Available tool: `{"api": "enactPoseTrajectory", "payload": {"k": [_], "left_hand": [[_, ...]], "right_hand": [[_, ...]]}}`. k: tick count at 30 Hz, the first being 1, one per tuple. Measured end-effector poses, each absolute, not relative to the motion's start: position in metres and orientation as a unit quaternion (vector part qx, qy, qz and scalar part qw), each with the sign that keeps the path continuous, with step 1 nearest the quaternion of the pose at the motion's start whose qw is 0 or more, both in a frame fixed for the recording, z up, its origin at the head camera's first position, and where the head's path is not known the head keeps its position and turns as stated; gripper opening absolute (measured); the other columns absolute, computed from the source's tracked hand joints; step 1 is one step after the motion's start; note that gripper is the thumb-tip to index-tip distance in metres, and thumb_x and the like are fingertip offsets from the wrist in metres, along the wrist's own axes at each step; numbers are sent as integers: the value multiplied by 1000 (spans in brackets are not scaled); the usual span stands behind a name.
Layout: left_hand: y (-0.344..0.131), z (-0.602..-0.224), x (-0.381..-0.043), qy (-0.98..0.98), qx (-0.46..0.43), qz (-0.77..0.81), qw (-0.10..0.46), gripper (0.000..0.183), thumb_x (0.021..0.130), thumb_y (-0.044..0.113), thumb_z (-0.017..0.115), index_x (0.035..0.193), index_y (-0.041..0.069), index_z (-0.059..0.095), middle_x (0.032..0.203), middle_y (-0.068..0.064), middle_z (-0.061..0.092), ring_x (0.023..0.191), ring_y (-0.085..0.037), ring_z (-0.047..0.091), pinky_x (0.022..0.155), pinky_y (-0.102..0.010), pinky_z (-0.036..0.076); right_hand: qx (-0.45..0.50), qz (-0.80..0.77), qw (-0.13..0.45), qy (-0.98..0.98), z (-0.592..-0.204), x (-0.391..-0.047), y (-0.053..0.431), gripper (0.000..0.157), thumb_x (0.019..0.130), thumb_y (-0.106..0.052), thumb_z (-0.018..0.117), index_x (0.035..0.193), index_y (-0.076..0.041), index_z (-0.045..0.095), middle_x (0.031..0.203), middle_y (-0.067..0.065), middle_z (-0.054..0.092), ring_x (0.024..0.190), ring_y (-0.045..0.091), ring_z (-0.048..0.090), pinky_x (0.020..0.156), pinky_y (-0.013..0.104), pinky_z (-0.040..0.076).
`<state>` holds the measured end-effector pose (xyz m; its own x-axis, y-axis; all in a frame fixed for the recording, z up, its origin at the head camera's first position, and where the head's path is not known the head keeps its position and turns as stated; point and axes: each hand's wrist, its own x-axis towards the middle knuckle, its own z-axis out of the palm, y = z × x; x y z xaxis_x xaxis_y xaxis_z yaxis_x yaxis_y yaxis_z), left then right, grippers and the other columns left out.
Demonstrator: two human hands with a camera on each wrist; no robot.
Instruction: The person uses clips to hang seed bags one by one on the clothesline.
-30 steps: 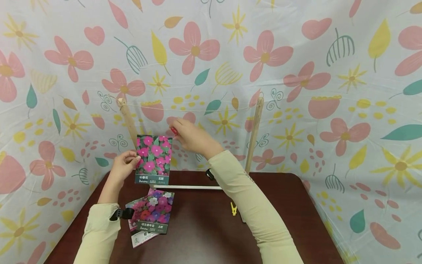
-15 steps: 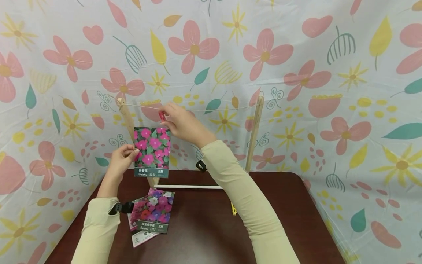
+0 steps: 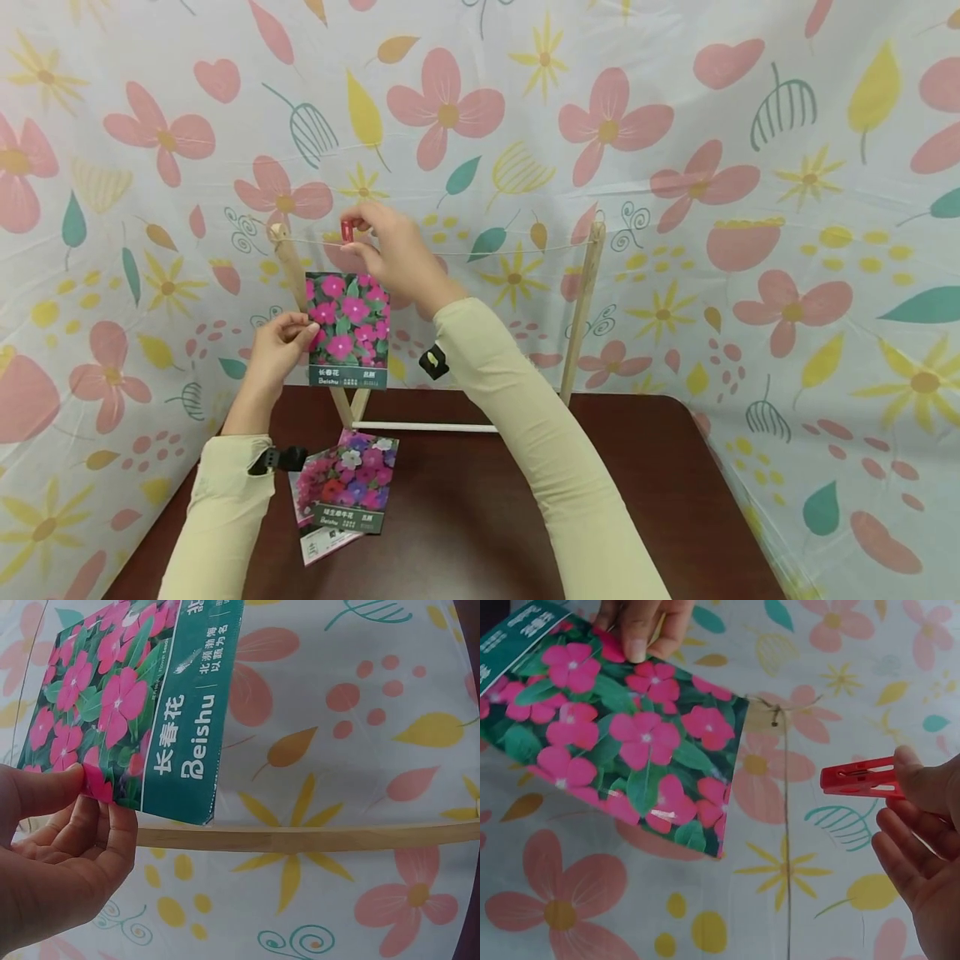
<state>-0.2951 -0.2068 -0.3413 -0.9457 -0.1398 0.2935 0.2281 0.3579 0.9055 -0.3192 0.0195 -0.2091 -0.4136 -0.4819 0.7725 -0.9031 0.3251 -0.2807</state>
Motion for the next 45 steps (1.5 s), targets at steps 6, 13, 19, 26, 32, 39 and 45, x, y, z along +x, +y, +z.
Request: {"api": "enactPoseTrajectory", "payload": {"k": [6,13,19,26,32,39,45], "left_hand": [[-209,-336,-298,-790,-34,-592,159,22,96,11,59,108,-7,56,80,8,65,75,-4,55,67,-19,46],[-214,-331,-299,-787,-25,-605,121,29,96,19,61,112,-4,55,84,14,65,77,-5,60,70,-20,51],[-217,-329,-301,-787,-25,-608,104,30,95,21,62,114,-1,55,87,16,65,78,-7,61,72,-23,52],[-219,-324,-304,-788,-19,-608,92,30,96,23,61,116,1,55,91,14,65,84,-9,61,78,-27,52],[-219,-320,-307,-791,-12,-606,83,36,96,26,60,123,2,53,112,-3,65,91,-7,59,90,-40,49],[-219,-319,-312,-781,1,-619,81,28,96,24,60,116,5,55,113,-2,64,93,-7,58,85,-34,50],[-219,-318,-315,-782,2,-618,80,32,95,27,61,117,5,55,121,-9,62,95,-8,58,86,-33,49]], "right_hand": [[410,380,273,-783,-198,-321,16,30,86,-8,71,113,1,62,106,9,65,103,23,59,88,29,49],[364,392,240,-810,-193,-327,16,33,86,-11,72,116,-1,63,109,9,65,104,21,60,88,29,48],[335,403,232,-819,-192,-335,15,34,86,-14,73,116,-2,65,107,9,67,101,19,61,86,25,48],[323,412,243,-816,-197,-338,7,26,85,-17,75,109,-6,70,106,3,69,98,15,62,84,28,50],[318,411,234,-822,-197,-338,-1,20,86,-17,74,104,-8,70,105,2,70,100,16,61,88,30,46],[319,423,228,-817,-199,-339,-9,15,84,-15,74,97,-9,71,96,0,70,98,19,61,88,28,46],[320,419,233,-817,-200,-340,-11,13,85,-15,74,96,-9,71,96,-1,70,97,19,61,88,29,46]]}}
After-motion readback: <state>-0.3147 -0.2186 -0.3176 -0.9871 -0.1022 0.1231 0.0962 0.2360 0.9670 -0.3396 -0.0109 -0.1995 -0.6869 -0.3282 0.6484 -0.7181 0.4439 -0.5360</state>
